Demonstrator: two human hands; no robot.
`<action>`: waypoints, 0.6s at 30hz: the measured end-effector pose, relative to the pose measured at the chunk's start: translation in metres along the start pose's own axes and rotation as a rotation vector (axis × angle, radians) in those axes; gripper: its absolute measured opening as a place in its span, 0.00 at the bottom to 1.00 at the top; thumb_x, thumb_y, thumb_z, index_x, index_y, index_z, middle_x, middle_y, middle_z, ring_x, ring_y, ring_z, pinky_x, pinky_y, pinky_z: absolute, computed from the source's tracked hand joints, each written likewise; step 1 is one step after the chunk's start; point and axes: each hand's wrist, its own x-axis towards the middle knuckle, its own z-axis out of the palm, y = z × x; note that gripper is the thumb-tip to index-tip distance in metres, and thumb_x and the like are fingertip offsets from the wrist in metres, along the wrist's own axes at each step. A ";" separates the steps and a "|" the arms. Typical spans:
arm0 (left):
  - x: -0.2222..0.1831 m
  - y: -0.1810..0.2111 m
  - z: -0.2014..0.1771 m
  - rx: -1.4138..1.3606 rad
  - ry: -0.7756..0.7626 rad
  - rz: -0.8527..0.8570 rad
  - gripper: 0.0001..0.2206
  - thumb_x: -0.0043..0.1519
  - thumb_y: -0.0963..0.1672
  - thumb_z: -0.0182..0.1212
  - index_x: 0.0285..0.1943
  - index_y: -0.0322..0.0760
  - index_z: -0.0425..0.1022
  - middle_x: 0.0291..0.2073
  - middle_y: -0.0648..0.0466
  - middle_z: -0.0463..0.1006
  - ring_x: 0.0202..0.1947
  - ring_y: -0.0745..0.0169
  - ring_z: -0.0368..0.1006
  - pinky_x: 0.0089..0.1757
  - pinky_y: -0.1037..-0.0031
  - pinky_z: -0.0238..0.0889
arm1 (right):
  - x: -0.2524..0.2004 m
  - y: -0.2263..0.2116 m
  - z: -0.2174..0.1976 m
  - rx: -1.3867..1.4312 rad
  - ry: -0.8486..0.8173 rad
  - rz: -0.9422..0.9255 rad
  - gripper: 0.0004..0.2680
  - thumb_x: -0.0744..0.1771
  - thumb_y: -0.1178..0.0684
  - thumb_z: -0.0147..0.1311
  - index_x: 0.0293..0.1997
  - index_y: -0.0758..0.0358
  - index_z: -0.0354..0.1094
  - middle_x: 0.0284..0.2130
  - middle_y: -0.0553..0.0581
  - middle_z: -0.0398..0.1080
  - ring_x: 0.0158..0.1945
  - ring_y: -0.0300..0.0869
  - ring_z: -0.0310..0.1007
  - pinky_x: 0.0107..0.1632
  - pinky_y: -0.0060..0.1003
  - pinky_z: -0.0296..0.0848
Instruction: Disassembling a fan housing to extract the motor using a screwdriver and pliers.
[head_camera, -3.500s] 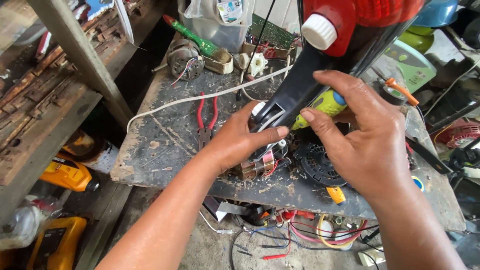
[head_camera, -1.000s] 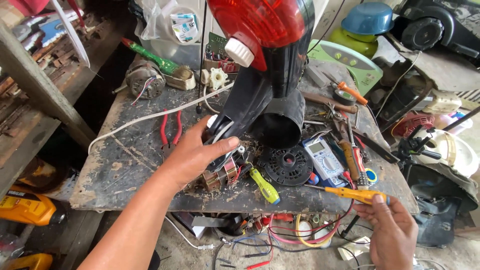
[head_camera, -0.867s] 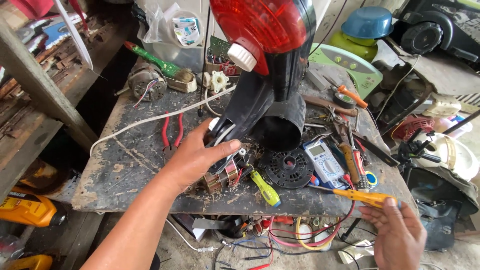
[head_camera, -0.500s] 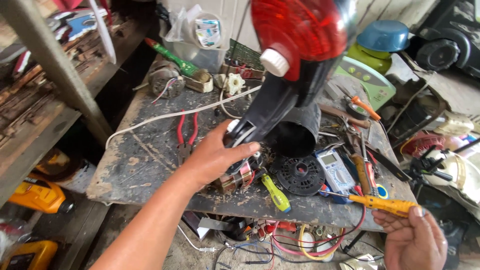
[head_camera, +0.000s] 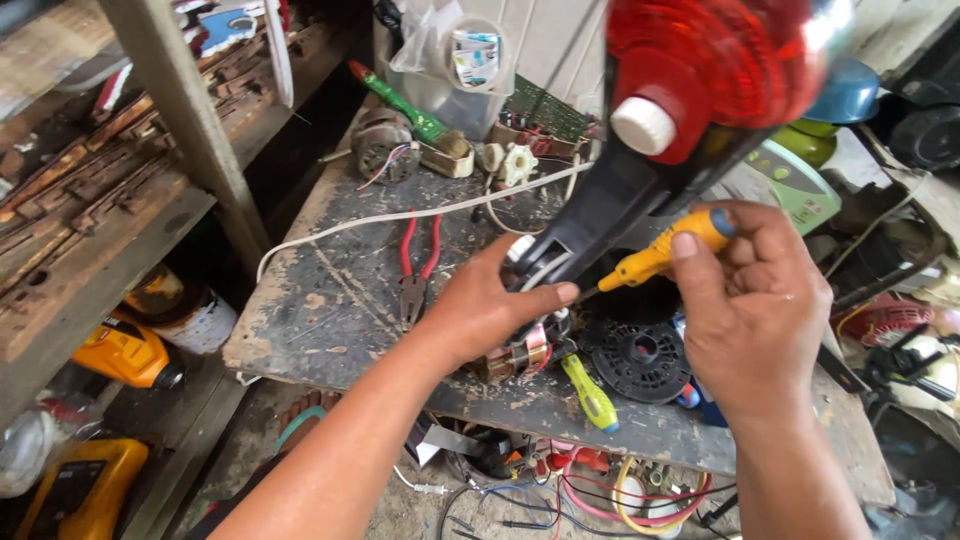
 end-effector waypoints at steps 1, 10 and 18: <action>0.000 0.000 0.000 -0.033 -0.002 0.005 0.27 0.49 0.54 0.65 0.58 0.48 0.72 0.45 0.54 0.82 0.39 0.60 0.77 0.37 0.71 0.67 | 0.002 -0.001 0.004 -0.024 -0.012 0.000 0.07 0.72 0.60 0.55 0.54 0.73 0.64 0.35 0.59 0.71 0.37 0.37 0.72 0.44 0.30 0.78; 0.001 -0.002 -0.005 -0.034 0.007 -0.005 0.40 0.44 0.59 0.60 0.68 0.45 0.63 0.58 0.53 0.79 0.56 0.53 0.75 0.50 0.65 0.66 | 0.011 0.006 0.019 -0.082 -0.069 -0.002 0.08 0.73 0.61 0.57 0.56 0.72 0.64 0.34 0.58 0.71 0.37 0.37 0.72 0.43 0.28 0.73; 0.004 -0.007 -0.004 -0.002 0.015 -0.001 0.55 0.42 0.62 0.57 0.81 0.42 0.46 0.70 0.48 0.67 0.66 0.48 0.67 0.58 0.61 0.61 | 0.012 0.007 0.020 -0.098 -0.085 0.009 0.07 0.74 0.59 0.56 0.55 0.70 0.65 0.28 0.53 0.63 0.32 0.33 0.66 0.37 0.26 0.66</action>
